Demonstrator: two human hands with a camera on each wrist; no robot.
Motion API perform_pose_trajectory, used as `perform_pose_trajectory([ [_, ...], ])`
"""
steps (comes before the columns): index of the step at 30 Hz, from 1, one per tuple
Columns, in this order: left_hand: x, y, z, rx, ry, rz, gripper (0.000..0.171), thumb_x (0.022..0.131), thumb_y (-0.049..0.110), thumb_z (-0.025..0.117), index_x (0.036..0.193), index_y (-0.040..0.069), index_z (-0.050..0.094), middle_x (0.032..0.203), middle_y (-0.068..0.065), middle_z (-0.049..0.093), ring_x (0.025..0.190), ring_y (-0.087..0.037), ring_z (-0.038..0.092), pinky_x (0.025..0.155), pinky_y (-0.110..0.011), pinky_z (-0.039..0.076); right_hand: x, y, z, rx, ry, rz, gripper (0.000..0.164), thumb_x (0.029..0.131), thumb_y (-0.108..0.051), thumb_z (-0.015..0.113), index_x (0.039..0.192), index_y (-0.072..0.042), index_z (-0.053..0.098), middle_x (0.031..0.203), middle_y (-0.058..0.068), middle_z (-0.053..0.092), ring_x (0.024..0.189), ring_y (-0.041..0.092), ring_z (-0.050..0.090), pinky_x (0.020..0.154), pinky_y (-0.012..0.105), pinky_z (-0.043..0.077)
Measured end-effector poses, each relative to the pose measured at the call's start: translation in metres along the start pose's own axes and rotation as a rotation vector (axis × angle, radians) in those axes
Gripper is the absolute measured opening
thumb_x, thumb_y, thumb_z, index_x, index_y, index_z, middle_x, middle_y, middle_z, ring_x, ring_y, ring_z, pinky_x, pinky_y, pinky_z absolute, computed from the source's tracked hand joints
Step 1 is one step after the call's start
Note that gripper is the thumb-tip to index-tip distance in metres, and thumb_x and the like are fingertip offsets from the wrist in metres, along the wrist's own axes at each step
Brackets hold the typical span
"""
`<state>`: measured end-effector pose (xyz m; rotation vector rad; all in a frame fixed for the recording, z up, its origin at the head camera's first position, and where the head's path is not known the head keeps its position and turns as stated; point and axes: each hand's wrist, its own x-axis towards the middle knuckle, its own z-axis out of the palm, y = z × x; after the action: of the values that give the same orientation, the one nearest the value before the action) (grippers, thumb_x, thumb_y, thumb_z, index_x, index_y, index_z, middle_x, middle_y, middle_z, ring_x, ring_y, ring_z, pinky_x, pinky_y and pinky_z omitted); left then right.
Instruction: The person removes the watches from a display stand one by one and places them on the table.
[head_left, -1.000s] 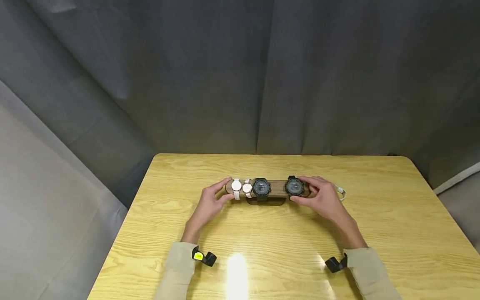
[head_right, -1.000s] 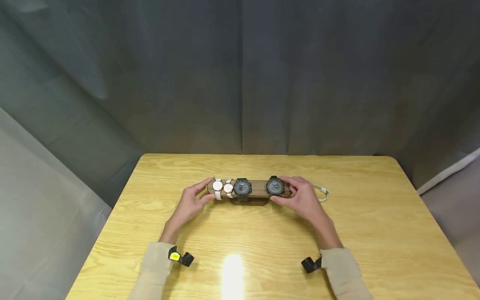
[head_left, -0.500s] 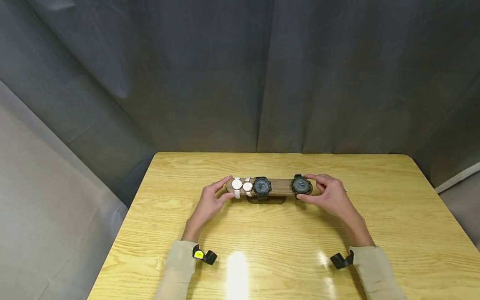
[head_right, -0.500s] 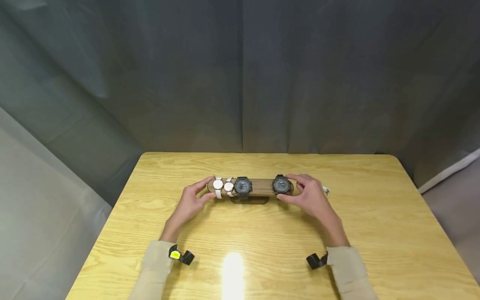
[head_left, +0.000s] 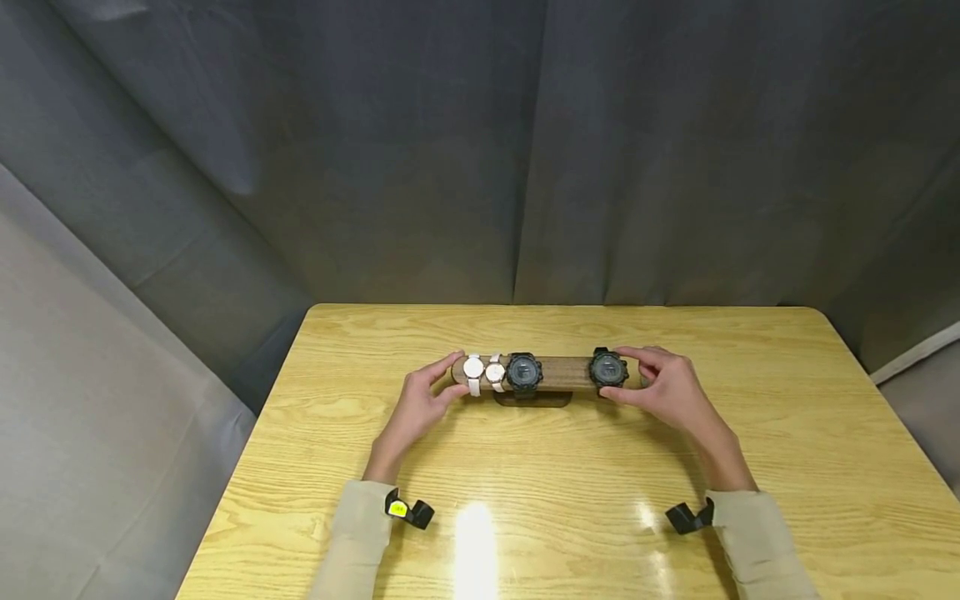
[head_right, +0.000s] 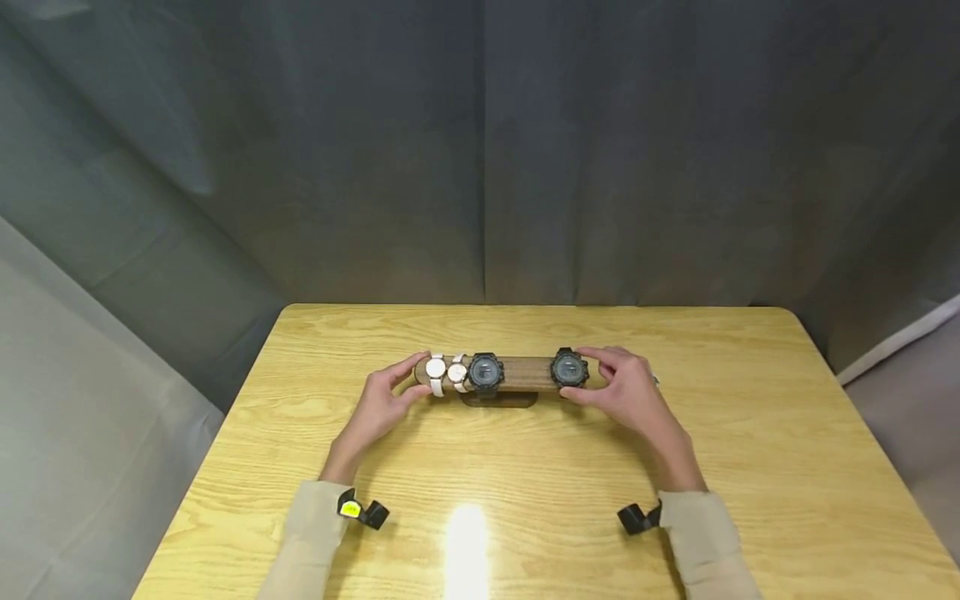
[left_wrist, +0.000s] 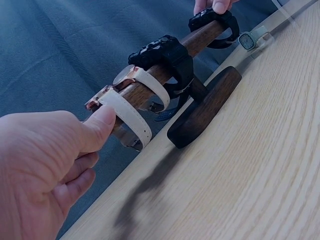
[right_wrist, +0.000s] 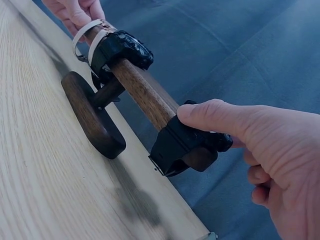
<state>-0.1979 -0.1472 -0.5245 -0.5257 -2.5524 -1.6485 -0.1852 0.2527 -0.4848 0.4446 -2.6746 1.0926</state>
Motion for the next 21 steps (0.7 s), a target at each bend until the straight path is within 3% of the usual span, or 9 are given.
perform_pose_trajectory([
  [21,-0.0028,-0.0002,-0.0025,-0.009,0.003,-0.021,0.056,0.094,0.013,0.077,0.147,0.008,0.06,0.152,-0.008,0.056,0.144,-0.028,0.049,0.117,-0.04,0.043,-0.0017,0.0015,-0.0064,0.066,-0.07,0.094,0.064,0.077,-0.037,0.095,0.13,-0.01,0.073,0.069,0.0,0.037,0.056,0.009,0.031,0.05,0.026,0.034],
])
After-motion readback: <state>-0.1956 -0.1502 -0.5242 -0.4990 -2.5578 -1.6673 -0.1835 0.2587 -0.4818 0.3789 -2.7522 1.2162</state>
